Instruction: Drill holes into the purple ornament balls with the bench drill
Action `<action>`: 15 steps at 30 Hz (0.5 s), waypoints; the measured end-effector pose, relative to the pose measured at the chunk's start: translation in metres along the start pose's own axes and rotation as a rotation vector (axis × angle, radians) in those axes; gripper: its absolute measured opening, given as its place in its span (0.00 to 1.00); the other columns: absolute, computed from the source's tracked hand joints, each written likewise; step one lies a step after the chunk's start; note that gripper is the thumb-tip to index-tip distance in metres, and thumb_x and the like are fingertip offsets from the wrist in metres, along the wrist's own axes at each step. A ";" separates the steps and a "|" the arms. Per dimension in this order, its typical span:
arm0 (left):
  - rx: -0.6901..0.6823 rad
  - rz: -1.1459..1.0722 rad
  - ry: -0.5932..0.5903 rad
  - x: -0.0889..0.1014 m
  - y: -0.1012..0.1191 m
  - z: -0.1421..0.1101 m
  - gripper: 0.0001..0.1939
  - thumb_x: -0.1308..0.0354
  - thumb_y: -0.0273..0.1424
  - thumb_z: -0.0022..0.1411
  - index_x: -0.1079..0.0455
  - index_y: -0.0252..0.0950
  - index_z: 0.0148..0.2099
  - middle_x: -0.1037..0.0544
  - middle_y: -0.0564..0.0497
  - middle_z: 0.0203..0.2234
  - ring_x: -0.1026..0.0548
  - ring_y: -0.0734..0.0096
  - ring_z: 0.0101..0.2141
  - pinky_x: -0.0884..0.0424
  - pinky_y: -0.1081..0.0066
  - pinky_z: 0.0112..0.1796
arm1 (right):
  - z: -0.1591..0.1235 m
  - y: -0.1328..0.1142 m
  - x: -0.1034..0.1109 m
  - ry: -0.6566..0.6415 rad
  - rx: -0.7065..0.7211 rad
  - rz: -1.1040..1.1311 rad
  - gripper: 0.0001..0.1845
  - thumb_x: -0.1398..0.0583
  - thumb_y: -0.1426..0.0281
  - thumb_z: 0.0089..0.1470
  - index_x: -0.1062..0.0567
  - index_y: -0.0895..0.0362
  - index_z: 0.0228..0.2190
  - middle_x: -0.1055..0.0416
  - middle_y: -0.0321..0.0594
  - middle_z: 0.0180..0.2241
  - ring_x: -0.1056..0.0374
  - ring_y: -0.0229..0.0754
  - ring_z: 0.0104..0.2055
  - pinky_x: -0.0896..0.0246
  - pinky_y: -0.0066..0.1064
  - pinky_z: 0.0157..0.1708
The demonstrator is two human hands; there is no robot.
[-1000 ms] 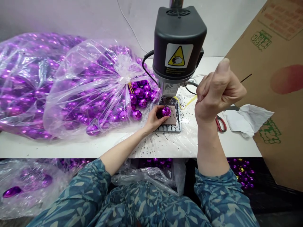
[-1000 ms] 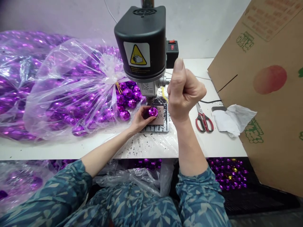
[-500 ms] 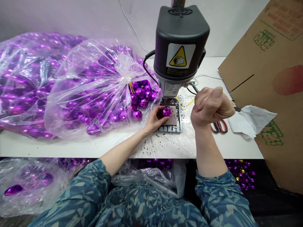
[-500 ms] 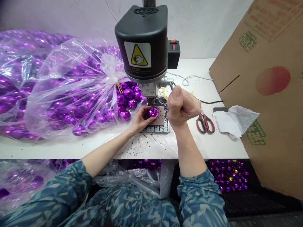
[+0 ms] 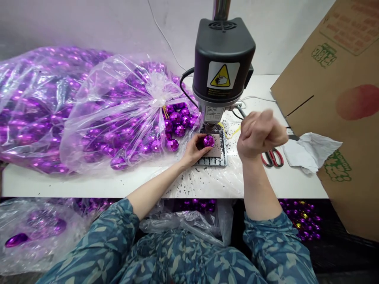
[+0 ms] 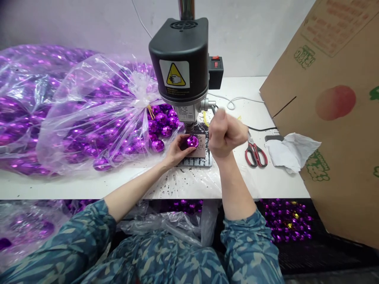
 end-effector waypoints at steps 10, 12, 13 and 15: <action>-0.225 0.269 -0.080 0.019 0.067 -0.074 0.17 0.32 0.35 0.63 0.29 0.37 0.51 0.21 0.47 0.42 0.22 0.65 0.39 0.22 0.64 0.39 | 0.042 0.014 -0.023 -0.051 -0.249 -0.091 0.36 0.45 0.43 0.65 0.45 0.53 0.16 0.55 0.28 0.14 0.53 0.27 0.15 0.51 0.30 0.21; -0.373 0.323 -0.339 0.014 0.080 -0.119 0.18 0.33 0.36 0.65 0.29 0.37 0.54 0.20 0.46 0.42 0.21 0.62 0.42 0.21 0.62 0.42 | 0.040 0.014 -0.022 -0.028 -0.251 -0.067 0.37 0.44 0.43 0.64 0.45 0.53 0.15 0.55 0.28 0.14 0.53 0.27 0.15 0.50 0.30 0.21; -0.436 0.399 -0.464 0.010 0.081 -0.142 0.19 0.33 0.36 0.65 0.29 0.37 0.56 0.20 0.44 0.42 0.20 0.60 0.42 0.20 0.62 0.41 | 0.040 0.014 -0.022 -0.018 -0.251 -0.059 0.37 0.44 0.43 0.64 0.45 0.53 0.15 0.54 0.28 0.14 0.53 0.27 0.15 0.49 0.30 0.22; -0.592 0.625 -0.662 0.005 0.077 -0.181 0.22 0.32 0.33 0.64 0.28 0.36 0.58 0.19 0.39 0.44 0.20 0.55 0.41 0.20 0.60 0.41 | 0.040 0.012 -0.022 -0.005 -0.242 -0.035 0.37 0.42 0.44 0.64 0.45 0.54 0.15 0.54 0.27 0.13 0.53 0.26 0.15 0.47 0.30 0.23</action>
Point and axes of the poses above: each hand's wrist, its own z-axis towards the middle knuckle, its own x-axis out of the back of the hand, y = z × x, the point moved 4 cm from there along z, towards the middle knuckle
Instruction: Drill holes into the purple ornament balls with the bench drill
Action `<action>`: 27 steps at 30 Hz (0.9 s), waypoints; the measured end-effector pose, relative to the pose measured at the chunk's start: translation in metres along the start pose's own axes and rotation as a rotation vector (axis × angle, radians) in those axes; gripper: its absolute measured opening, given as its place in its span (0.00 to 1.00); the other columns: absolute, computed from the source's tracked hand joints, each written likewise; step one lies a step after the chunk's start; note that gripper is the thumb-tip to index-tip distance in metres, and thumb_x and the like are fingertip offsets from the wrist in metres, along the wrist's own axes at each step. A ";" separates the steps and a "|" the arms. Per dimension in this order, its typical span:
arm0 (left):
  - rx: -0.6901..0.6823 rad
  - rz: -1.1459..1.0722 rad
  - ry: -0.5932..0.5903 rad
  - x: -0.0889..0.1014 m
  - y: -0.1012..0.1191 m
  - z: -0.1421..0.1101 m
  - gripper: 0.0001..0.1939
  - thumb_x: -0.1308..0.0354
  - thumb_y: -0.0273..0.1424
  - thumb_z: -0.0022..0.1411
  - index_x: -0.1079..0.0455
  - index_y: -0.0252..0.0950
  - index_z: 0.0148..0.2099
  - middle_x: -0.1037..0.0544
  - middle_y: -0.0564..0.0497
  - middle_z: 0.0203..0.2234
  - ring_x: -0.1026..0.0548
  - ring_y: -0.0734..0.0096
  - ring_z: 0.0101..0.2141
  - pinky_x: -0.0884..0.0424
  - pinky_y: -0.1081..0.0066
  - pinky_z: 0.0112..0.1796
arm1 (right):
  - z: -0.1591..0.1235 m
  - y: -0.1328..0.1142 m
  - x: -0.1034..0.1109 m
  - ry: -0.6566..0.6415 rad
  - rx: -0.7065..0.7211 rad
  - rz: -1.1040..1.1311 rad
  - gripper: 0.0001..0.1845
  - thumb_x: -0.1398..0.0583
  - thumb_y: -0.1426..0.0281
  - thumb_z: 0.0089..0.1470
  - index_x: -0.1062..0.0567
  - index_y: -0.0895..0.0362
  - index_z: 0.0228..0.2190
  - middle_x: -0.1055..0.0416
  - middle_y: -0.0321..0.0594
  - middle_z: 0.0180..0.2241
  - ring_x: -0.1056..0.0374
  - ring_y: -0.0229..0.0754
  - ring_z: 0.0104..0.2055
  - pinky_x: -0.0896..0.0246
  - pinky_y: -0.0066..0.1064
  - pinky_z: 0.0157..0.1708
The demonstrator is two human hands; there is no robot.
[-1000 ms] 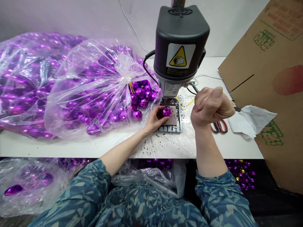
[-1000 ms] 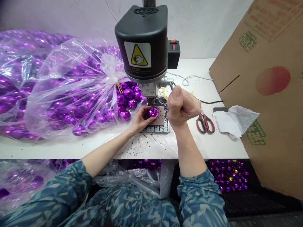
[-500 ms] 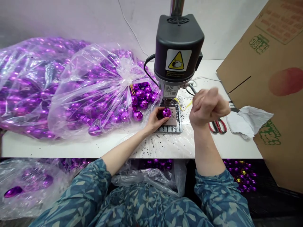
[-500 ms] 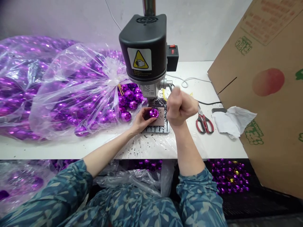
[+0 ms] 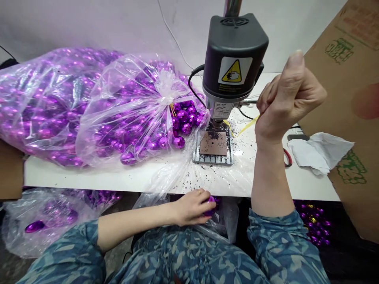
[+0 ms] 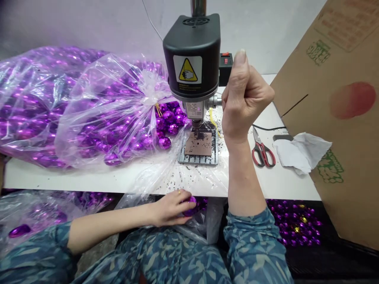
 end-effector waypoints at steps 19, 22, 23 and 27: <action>1.134 0.375 -0.049 0.093 -0.167 0.044 0.13 0.50 0.30 0.76 0.27 0.36 0.56 0.23 0.34 0.50 0.17 0.44 0.48 0.22 0.55 0.45 | -0.003 -0.001 0.001 0.021 0.028 0.012 0.36 0.43 0.48 0.66 0.45 0.54 0.15 0.56 0.27 0.13 0.54 0.27 0.14 0.53 0.31 0.20; 1.076 0.303 0.028 0.087 -0.171 0.038 0.14 0.45 0.35 0.75 0.28 0.32 0.55 0.24 0.33 0.50 0.16 0.45 0.43 0.22 0.55 0.45 | -0.005 -0.002 0.001 0.022 0.014 -0.012 0.35 0.43 0.50 0.67 0.45 0.53 0.15 0.55 0.28 0.13 0.54 0.28 0.14 0.51 0.32 0.21; 1.037 0.275 0.035 0.086 -0.172 0.035 0.14 0.43 0.36 0.73 0.27 0.32 0.54 0.23 0.35 0.48 0.16 0.47 0.42 0.22 0.55 0.45 | -0.005 -0.003 0.001 0.020 0.006 -0.005 0.34 0.43 0.51 0.67 0.44 0.53 0.16 0.55 0.28 0.13 0.54 0.29 0.15 0.50 0.32 0.22; 0.878 0.136 0.107 0.089 -0.167 0.022 0.13 0.34 0.34 0.65 0.24 0.36 0.51 0.21 0.44 0.37 0.19 0.54 0.38 0.21 0.57 0.44 | -0.008 -0.004 0.002 0.013 -0.019 0.051 0.33 0.42 0.53 0.68 0.43 0.53 0.16 0.52 0.29 0.14 0.53 0.30 0.16 0.50 0.33 0.23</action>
Point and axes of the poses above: each hand's wrist, its own z-axis towards the middle knuckle, its own x-axis out of the back of the hand, y = z × x, the point moved 4 cm from there along z, towards the middle knuckle
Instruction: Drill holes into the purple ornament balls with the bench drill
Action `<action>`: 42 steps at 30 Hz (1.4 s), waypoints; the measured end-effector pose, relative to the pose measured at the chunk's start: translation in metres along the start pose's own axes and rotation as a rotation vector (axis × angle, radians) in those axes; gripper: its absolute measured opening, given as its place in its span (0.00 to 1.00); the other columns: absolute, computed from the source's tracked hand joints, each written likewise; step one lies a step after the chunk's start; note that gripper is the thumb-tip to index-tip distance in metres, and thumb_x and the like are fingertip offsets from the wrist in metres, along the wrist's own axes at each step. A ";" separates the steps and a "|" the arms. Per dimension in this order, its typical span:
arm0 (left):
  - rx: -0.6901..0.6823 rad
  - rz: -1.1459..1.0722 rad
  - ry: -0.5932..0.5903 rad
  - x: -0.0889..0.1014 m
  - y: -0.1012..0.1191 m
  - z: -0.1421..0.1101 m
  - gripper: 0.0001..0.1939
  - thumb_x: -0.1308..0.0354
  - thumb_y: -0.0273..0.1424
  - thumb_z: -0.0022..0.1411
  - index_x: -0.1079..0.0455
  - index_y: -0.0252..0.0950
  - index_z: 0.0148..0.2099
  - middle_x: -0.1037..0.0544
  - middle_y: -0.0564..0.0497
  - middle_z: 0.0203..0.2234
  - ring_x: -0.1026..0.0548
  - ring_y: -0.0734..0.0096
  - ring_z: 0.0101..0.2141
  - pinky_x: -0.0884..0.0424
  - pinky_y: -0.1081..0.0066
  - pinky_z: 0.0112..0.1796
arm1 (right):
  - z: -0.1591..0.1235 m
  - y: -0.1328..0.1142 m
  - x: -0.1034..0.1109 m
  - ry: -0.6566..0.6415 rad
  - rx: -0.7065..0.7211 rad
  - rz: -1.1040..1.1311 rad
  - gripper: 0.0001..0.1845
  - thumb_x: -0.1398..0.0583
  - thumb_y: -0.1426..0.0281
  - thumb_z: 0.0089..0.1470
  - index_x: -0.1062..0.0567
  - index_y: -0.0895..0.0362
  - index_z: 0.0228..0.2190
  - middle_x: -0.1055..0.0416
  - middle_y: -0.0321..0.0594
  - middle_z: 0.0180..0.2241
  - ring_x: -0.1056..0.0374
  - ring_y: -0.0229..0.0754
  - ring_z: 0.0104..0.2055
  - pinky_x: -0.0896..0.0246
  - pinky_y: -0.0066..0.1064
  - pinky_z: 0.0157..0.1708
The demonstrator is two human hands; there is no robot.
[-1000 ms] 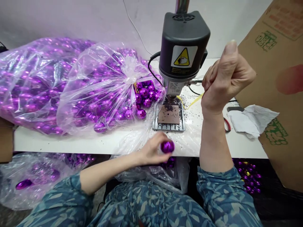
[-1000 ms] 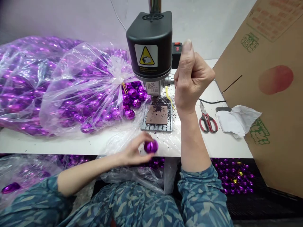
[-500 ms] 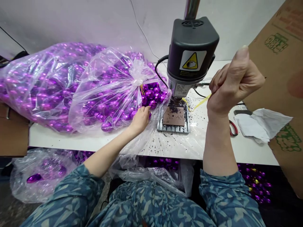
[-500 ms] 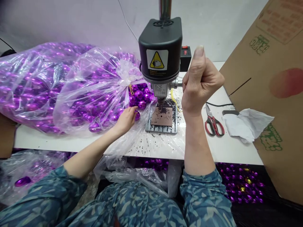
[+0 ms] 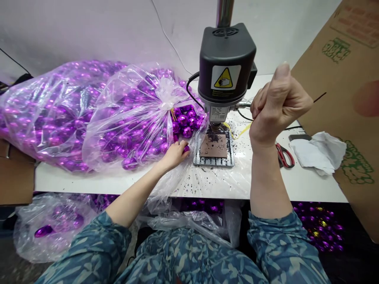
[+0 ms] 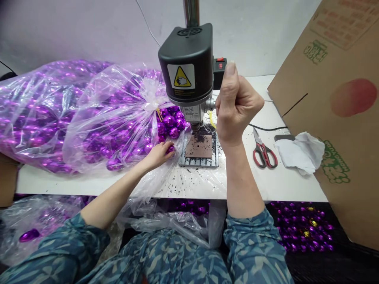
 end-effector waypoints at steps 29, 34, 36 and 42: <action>0.003 -1.026 0.179 -0.074 0.036 0.047 0.30 0.28 0.44 0.62 0.29 0.38 0.61 0.17 0.41 0.53 0.18 0.59 0.52 0.22 0.55 0.56 | -0.004 -0.010 -0.001 0.008 0.005 -0.068 0.36 0.45 0.44 0.64 0.48 0.53 0.16 0.53 0.27 0.13 0.55 0.27 0.15 0.53 0.32 0.19; -0.062 -0.968 0.172 -0.074 0.043 0.047 0.30 0.27 0.41 0.61 0.29 0.38 0.61 0.18 0.40 0.54 0.18 0.56 0.52 0.20 0.53 0.56 | -0.005 -0.012 -0.001 0.005 -0.046 -0.076 0.38 0.44 0.40 0.61 0.48 0.53 0.15 0.50 0.28 0.14 0.54 0.28 0.16 0.52 0.33 0.21; -0.106 -0.936 0.168 -0.075 0.046 0.047 0.31 0.27 0.40 0.61 0.30 0.38 0.62 0.20 0.39 0.56 0.19 0.55 0.55 0.21 0.54 0.57 | -0.004 -0.013 -0.001 0.011 -0.049 -0.088 0.38 0.44 0.39 0.60 0.48 0.53 0.15 0.51 0.28 0.13 0.55 0.28 0.15 0.52 0.34 0.20; -0.199 -0.890 0.162 -0.080 0.049 0.043 0.30 0.26 0.39 0.61 0.32 0.39 0.61 0.21 0.40 0.56 0.19 0.55 0.56 0.22 0.51 0.59 | -0.004 -0.013 -0.001 0.014 0.006 0.036 0.37 0.39 0.46 0.61 0.46 0.53 0.14 0.52 0.27 0.12 0.56 0.28 0.13 0.58 0.35 0.19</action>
Point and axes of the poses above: each hand's wrist, its own z-axis towards the middle knuckle, its own x-axis out of the back of the hand, y = z × x, the point moved 4 cm from there along z, towards the middle knuckle
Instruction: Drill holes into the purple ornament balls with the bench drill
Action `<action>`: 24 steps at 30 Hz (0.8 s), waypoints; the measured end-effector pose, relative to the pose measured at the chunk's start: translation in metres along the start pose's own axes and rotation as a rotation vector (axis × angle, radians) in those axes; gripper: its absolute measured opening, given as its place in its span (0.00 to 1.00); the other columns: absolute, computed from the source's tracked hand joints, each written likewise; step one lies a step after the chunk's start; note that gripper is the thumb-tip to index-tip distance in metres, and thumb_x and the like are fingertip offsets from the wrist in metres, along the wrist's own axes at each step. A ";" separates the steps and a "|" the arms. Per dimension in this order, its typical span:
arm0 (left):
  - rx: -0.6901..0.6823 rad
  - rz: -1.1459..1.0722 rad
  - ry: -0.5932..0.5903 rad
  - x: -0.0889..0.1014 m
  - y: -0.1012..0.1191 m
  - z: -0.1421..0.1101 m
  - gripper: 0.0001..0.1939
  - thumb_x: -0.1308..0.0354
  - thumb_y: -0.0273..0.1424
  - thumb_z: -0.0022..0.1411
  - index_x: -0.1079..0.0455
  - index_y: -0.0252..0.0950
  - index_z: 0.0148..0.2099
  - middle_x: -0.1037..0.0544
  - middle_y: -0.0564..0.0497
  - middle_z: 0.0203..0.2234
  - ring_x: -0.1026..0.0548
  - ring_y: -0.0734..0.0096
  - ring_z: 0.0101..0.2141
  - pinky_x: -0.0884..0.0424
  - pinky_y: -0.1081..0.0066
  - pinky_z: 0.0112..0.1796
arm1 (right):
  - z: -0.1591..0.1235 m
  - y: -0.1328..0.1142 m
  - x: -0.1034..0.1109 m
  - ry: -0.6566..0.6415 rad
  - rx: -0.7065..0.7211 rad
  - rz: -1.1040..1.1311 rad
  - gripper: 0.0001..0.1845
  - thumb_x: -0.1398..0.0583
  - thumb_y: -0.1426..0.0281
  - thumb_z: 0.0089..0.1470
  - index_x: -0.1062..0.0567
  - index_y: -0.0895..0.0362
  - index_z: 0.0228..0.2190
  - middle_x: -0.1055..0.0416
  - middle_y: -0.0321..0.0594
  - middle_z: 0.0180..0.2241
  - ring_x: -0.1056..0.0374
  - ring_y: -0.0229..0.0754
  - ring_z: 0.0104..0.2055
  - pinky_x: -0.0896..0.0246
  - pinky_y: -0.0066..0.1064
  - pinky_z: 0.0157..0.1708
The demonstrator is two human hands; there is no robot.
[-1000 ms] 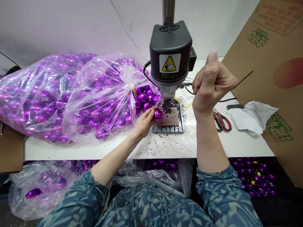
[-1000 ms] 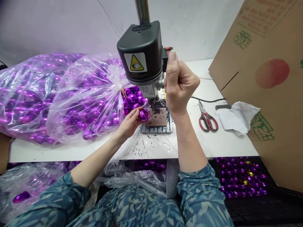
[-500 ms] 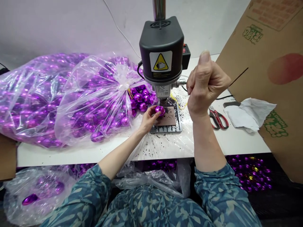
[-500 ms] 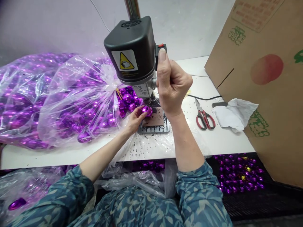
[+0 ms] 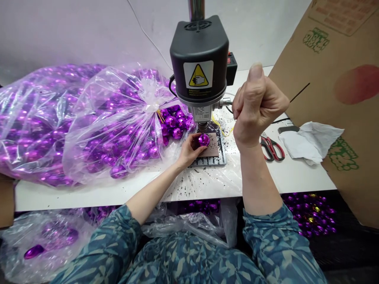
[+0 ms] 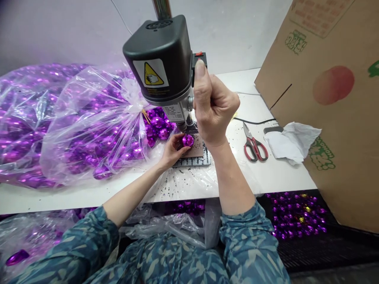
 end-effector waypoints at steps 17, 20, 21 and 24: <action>-0.024 0.001 0.030 -0.008 -0.003 -0.002 0.31 0.25 0.37 0.60 0.33 0.39 0.60 0.20 0.41 0.55 0.19 0.55 0.56 0.22 0.51 0.59 | 0.019 0.003 -0.009 -0.060 0.009 -0.172 0.38 0.45 0.37 0.56 0.47 0.52 0.14 0.53 0.29 0.12 0.57 0.30 0.14 0.57 0.37 0.20; -0.063 -0.004 0.018 -0.009 -0.003 -0.003 0.30 0.25 0.36 0.61 0.33 0.39 0.60 0.21 0.41 0.56 0.20 0.55 0.57 0.22 0.52 0.60 | 0.027 0.007 -0.013 -0.087 0.003 -0.183 0.37 0.45 0.37 0.55 0.47 0.52 0.14 0.53 0.30 0.13 0.57 0.31 0.15 0.58 0.38 0.21; -0.077 -0.015 0.016 -0.009 -0.003 -0.003 0.30 0.25 0.35 0.61 0.33 0.39 0.60 0.21 0.41 0.57 0.20 0.55 0.57 0.23 0.52 0.60 | 0.028 0.008 -0.014 -0.092 -0.003 -0.195 0.37 0.46 0.36 0.55 0.47 0.52 0.15 0.53 0.30 0.13 0.57 0.32 0.15 0.57 0.37 0.21; -0.098 -0.038 0.022 -0.009 -0.005 -0.003 0.30 0.25 0.34 0.61 0.33 0.39 0.60 0.21 0.41 0.56 0.19 0.55 0.56 0.22 0.52 0.60 | 0.024 0.008 -0.012 -0.060 -0.007 -0.208 0.37 0.48 0.35 0.56 0.50 0.51 0.16 0.56 0.29 0.13 0.56 0.32 0.15 0.54 0.36 0.20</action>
Point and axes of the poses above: each hand's wrist, its own z-axis towards the middle knuckle, its own x-axis out of the back of the hand, y = z × x, the point moved 4 cm from there along z, towards the middle knuckle
